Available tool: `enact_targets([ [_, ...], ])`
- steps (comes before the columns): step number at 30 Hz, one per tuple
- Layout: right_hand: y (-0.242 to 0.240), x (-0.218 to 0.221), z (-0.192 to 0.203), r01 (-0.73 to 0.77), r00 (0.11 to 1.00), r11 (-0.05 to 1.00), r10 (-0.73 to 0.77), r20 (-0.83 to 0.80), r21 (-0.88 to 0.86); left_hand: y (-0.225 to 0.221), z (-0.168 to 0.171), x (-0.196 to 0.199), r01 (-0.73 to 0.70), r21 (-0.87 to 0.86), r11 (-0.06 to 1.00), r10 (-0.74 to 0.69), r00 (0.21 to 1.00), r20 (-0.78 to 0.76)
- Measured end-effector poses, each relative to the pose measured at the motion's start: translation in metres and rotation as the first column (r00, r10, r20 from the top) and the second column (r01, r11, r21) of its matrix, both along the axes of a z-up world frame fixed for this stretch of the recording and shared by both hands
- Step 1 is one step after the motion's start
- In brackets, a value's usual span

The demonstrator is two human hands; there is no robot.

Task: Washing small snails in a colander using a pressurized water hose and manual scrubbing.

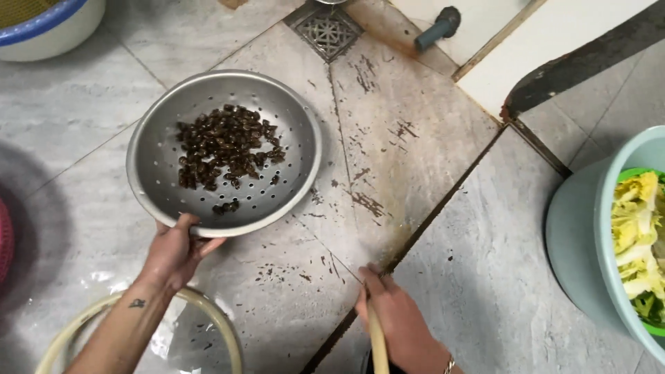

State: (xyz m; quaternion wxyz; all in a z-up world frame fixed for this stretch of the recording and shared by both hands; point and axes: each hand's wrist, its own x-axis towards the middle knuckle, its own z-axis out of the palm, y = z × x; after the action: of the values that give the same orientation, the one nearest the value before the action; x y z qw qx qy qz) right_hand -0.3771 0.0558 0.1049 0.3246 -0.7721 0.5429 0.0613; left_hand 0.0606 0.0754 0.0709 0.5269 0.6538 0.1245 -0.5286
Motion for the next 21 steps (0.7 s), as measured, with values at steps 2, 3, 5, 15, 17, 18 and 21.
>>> enact_targets([
  [2, 0.023, -0.006, -0.014, -0.152, 0.987, 0.988, 0.15, 0.06, 0.04, 0.0, -0.019, -0.008, 0.007, -0.09, 0.996, -0.006, 1.0, 0.006],
  [3, 0.028, 0.007, 0.003, -0.142, 0.988, 0.989, 0.14, 0.059, 0.038, -0.003, -0.021, -0.014, 0.016, -0.093, 0.996, -0.016, 1.0, 0.006],
  [5, 0.04, 0.034, 0.035, -0.332, 0.936, 0.906, 0.283, 0.208, 0.262, -0.006, -0.027, -0.028, -0.004, -0.078, 0.997, 0.007, 0.999, 0.04],
  [15, -0.043, -0.036, -0.012, -0.056, 0.998, 0.986, 0.058, -0.008, 0.156, -0.006, -0.031, -0.032, -0.006, -0.056, 0.998, 0.01, 0.997, 0.077],
  [17, -0.055, -0.047, -0.015, 0.044, 0.998, 0.994, -0.039, -0.046, 0.104, -0.005, -0.036, -0.032, 0.002, -0.023, 1.0, 0.0, 0.993, 0.115],
  [18, -0.051, -0.043, -0.012, 0.049, 0.998, 0.994, -0.045, -0.046, 0.101, -0.004, -0.041, -0.031, 0.007, -0.027, 1.0, -0.004, 0.993, 0.115],
  [21, -0.036, -0.035, -0.018, 0.07, 0.996, 0.997, -0.072, 0.058, 0.042, -0.004, -0.044, -0.033, -0.011, -0.047, 0.999, 0.018, 0.99, 0.141],
])
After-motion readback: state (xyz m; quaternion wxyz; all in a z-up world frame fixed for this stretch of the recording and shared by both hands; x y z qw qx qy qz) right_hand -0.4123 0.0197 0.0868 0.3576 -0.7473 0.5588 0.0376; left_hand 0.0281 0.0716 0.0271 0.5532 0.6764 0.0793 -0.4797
